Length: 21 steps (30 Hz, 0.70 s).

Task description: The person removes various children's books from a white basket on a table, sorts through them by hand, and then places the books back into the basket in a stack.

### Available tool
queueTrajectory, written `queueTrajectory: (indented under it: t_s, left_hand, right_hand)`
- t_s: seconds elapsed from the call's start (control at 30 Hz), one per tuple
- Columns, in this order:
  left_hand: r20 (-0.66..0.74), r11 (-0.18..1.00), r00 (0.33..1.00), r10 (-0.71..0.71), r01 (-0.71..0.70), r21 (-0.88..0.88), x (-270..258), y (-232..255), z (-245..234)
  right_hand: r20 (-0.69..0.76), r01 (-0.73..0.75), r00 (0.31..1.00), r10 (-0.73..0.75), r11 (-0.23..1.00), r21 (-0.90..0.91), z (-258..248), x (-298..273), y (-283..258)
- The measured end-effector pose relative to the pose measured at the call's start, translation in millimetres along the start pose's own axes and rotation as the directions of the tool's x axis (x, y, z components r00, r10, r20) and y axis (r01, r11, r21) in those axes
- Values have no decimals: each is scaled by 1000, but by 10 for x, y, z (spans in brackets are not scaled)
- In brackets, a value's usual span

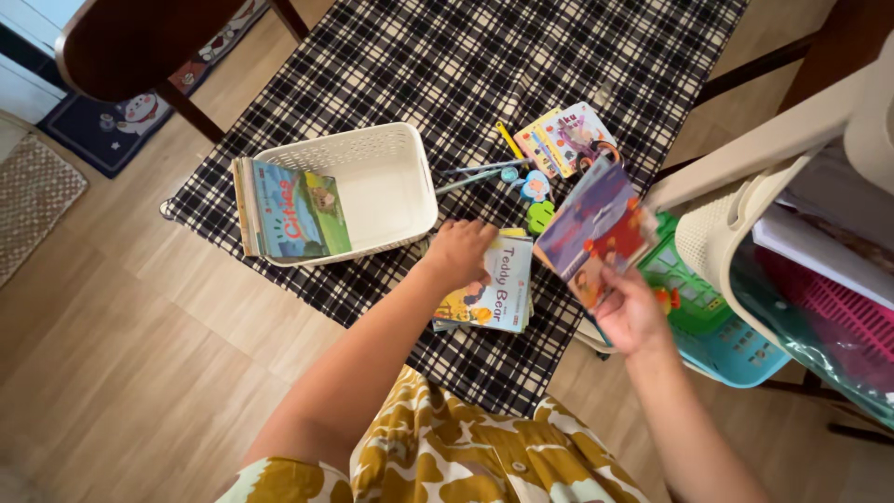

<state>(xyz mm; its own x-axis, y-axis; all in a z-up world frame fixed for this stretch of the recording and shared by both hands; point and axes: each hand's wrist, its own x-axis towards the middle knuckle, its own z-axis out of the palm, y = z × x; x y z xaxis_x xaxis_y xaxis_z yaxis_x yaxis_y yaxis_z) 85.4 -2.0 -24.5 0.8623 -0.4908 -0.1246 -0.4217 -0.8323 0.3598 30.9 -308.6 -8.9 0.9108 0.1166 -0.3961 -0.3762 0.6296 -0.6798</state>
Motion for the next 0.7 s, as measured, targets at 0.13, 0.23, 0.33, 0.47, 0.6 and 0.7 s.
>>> queueTrajectory:
  t_s: [0.13, 0.23, 0.33, 0.47, 0.6, 0.7]
  left_hand:
    - [-108, 999, 994, -2, 6, 43, 19, -11, 4]
    - [-78, 998, 995, -55, 58, 39, 37, -13, -5]
    - [27, 986, 994, -103, 98, 137, 23, -46, 27]
    - [-44, 992, 994, -97, 100, 79, -78, -60, 102]
    - [-156, 993, 981, -118, 114, -32, -156, -58, 90]
    - [-110, 992, 986, -121, 117, -45, -171, -61, 38]
  right_hand:
    - [-144, -11, 989, 29, 992, 124, -345, -93, 352]
    - [-215, -136, 960, 179, 970, 203, -470, -225, 589]
    - [-351, -204, 906, 236, 971, 127, -443, -363, 776]
    - [-386, -260, 877, 286, 958, 118, -369, -518, 975]
    - [-374, -280, 868, 326, 944, 172, -336, -602, 1144]
    - [-367, -247, 878, 308, 947, 205, -357, -615, 1182]
